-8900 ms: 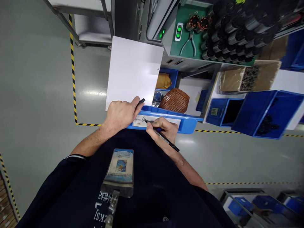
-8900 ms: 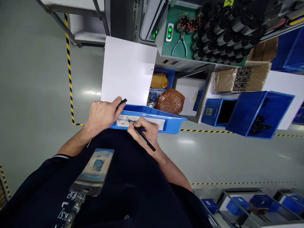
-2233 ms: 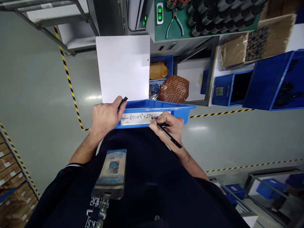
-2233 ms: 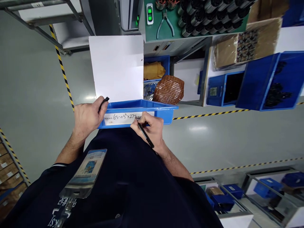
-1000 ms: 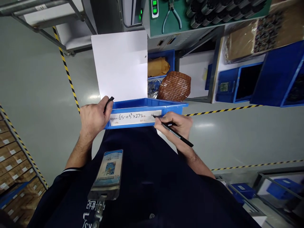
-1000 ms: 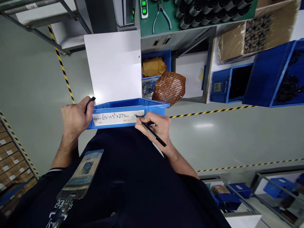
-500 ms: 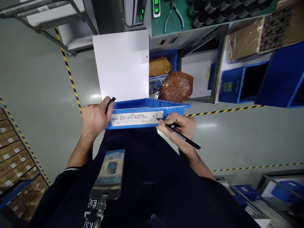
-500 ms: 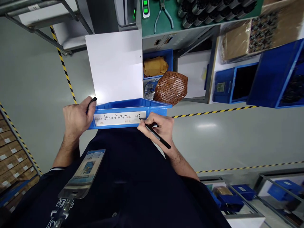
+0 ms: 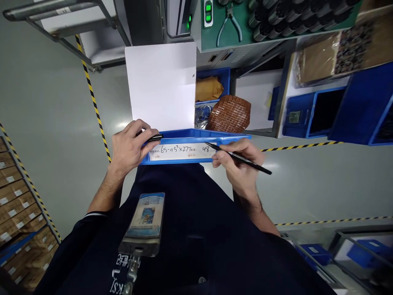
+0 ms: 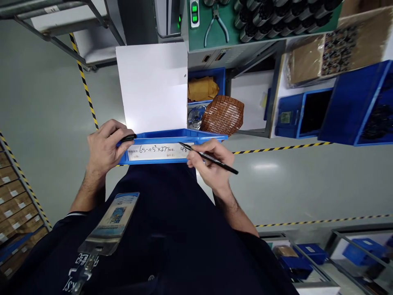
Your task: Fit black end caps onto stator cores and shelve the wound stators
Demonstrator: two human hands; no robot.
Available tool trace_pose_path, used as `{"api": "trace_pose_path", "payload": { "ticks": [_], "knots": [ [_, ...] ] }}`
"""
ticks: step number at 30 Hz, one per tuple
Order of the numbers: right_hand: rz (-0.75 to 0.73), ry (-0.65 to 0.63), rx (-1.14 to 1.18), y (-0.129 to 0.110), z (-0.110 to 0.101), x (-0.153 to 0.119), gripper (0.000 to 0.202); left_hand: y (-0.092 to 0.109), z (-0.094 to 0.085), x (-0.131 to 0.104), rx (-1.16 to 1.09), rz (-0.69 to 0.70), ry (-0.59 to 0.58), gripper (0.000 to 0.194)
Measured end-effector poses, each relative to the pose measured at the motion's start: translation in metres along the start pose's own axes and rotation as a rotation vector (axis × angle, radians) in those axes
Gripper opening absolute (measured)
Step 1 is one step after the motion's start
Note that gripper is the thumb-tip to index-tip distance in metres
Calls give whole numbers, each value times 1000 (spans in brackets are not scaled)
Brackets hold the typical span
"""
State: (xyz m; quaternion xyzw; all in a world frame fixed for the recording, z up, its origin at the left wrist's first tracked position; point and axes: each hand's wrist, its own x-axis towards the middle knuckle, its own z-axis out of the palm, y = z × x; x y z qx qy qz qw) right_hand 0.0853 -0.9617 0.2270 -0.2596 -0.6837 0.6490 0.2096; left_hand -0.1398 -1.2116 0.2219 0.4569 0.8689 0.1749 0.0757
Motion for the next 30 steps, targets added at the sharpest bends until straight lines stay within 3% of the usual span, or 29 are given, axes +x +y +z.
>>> {"api": "trace_pose_path", "payload": {
  "ticks": [3, 6, 10, 15, 20, 25, 30],
  "knots": [
    [-74, -171, 45, -17, 21, -1, 9, -3, 2, 1, -2, 80, 64, 54],
    [-119, -169, 103, -28, 46, 2, 9, -6, 5, 1, -27, 207, 196, 47],
    [-105, -216, 90, -27, 67, 10, 15, -7, 6, -3, -36, 239, 202, 43],
    [-45, -262, 140, -19, 77, 13, 18, -10, 4, -9, -28, 241, 170, 48],
    [96, -372, 181, -22, 80, 15, 13, -10, 1, -12, -38, 296, 203, 42],
    [70, -517, 144, -18, 86, 10, 13, -10, 1, -20, -70, 440, 255, 46],
    [22, -637, 99, -10, 98, -1, 10, -9, 7, -34, -118, 487, 341, 53]
  ]
}}
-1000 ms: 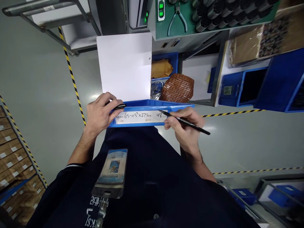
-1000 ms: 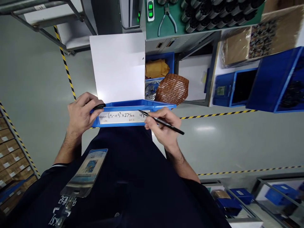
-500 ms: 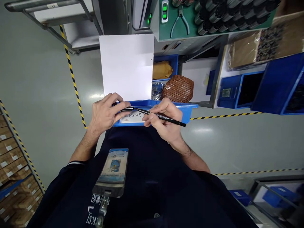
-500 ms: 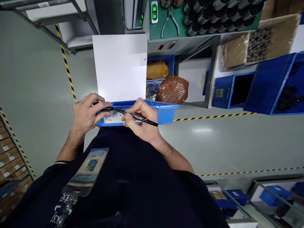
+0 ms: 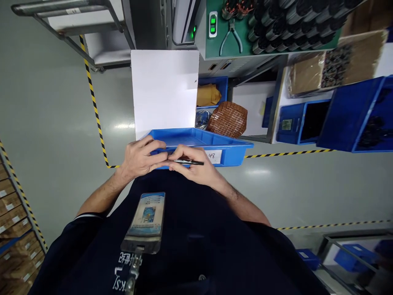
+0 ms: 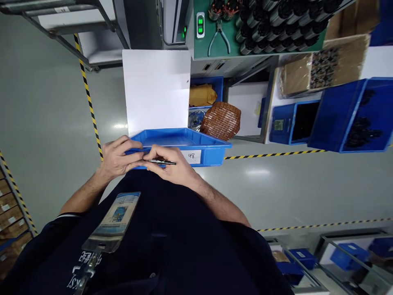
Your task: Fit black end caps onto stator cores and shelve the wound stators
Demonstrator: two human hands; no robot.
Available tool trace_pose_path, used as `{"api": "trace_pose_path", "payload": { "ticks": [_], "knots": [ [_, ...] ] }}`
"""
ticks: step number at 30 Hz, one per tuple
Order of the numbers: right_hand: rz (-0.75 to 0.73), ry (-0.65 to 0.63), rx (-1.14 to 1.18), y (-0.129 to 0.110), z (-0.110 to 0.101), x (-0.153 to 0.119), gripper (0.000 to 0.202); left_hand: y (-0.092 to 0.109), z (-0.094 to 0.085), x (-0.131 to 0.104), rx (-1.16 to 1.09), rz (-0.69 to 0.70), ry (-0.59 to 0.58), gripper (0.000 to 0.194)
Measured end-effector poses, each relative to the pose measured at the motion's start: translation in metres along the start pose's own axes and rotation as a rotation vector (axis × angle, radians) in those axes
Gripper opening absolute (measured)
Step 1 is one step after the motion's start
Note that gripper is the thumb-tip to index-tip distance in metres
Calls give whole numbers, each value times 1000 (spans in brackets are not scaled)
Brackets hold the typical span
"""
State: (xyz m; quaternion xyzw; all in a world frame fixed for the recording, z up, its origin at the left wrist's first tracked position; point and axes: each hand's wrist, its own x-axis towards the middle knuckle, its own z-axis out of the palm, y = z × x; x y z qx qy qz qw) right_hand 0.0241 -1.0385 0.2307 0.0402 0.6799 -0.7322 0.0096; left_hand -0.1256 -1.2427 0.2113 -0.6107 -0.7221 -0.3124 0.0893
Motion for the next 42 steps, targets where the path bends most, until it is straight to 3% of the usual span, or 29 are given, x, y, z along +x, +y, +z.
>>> {"api": "trace_pose_path", "payload": {
  "ticks": [3, 4, 6, 9, 13, 15, 18, 20, 25, 30, 36, 39, 42],
  "knots": [
    [-55, -24, -63, 2, -8, -7, 6, 7, 0, -8, -48, -208, 78, 80],
    [-62, 21, -51, 4, -13, -12, 6, 10, 0, -12, -32, -312, 78, 82],
    [-56, 182, 35, 8, -26, -23, 12, 15, 2, -20, 43, -470, 70, 67],
    [16, 364, 207, 22, -40, -37, 30, 20, 10, -33, 101, -503, 115, 56],
    [124, 376, 236, 46, -38, -42, 41, 8, 40, -53, 121, -434, 190, 58],
    [170, 387, 221, 58, -31, -41, 45, -8, 61, -66, 97, -448, 95, 61],
    [235, 459, 191, 74, -17, -43, 53, -37, 95, -90, -42, -586, -200, 67],
    [269, 525, 161, 84, -10, -47, 54, -55, 117, -108, -116, -636, -333, 69],
    [388, 616, 81, 115, -5, -62, 48, -89, 167, -149, -220, -644, -522, 61],
    [571, 716, 32, 172, -5, -84, 55, -128, 216, -184, -304, -672, -702, 44],
    [814, 879, -30, 225, 2, -155, 47, -158, 266, -210, -291, -698, -909, 38],
    [912, 980, -63, 242, -2, -198, 39, -158, 284, -204, -256, -696, -983, 39],
    [980, 1067, -76, 260, -20, -234, 35, -153, 299, -188, -227, -701, -1026, 39]
  ]
}}
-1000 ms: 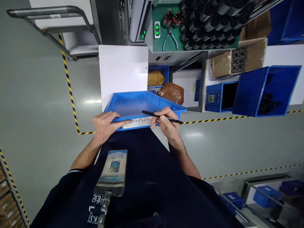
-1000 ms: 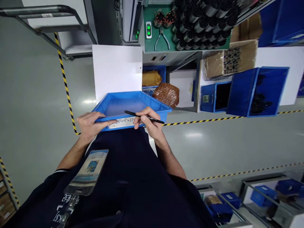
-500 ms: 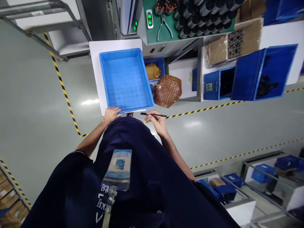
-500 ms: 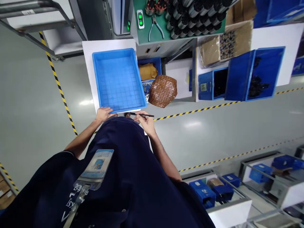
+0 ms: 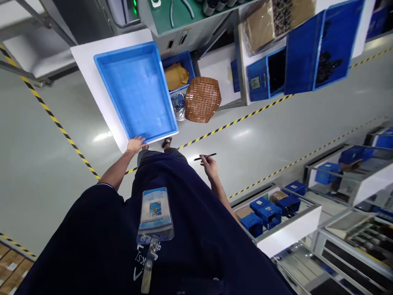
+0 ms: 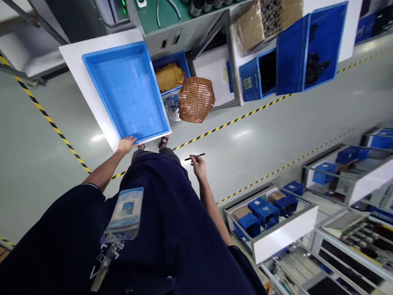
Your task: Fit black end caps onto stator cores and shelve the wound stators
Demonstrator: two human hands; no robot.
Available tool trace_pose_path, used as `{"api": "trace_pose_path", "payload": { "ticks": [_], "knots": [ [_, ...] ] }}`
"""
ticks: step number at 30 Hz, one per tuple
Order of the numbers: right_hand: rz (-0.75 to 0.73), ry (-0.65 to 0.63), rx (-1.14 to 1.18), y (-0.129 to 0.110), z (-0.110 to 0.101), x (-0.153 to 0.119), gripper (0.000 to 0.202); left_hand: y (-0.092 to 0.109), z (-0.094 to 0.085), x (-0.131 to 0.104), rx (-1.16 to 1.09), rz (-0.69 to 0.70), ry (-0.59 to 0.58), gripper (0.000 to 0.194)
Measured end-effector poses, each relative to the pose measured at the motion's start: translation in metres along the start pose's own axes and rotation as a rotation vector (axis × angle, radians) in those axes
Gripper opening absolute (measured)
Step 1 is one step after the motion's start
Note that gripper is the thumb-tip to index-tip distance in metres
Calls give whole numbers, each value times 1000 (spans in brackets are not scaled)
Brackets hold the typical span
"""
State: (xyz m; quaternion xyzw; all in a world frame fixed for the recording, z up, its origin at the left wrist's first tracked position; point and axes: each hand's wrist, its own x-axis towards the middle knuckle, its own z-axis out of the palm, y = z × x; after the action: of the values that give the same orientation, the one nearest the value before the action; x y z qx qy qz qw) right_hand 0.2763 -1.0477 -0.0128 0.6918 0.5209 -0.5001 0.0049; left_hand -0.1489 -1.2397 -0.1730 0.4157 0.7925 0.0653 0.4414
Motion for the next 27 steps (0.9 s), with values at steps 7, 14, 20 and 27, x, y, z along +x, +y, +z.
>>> {"api": "trace_pose_path", "payload": {
  "ticks": [7, 14, 20, 27],
  "knots": [
    [54, 46, 12, 56, -106, 50, 37, 78, -12, -28, -23, -128, 99, 41],
    [-59, -84, 67, 18, -109, 407, 36, 207, 0, 284, -203, -154, 282, 49],
    [-296, -328, 169, -83, -55, 664, 43, 377, 86, 542, -606, 148, -49, 46],
    [-454, -511, 184, -144, -55, 695, 73, 423, 96, 546, -893, -17, 98, 48]
  ]
}}
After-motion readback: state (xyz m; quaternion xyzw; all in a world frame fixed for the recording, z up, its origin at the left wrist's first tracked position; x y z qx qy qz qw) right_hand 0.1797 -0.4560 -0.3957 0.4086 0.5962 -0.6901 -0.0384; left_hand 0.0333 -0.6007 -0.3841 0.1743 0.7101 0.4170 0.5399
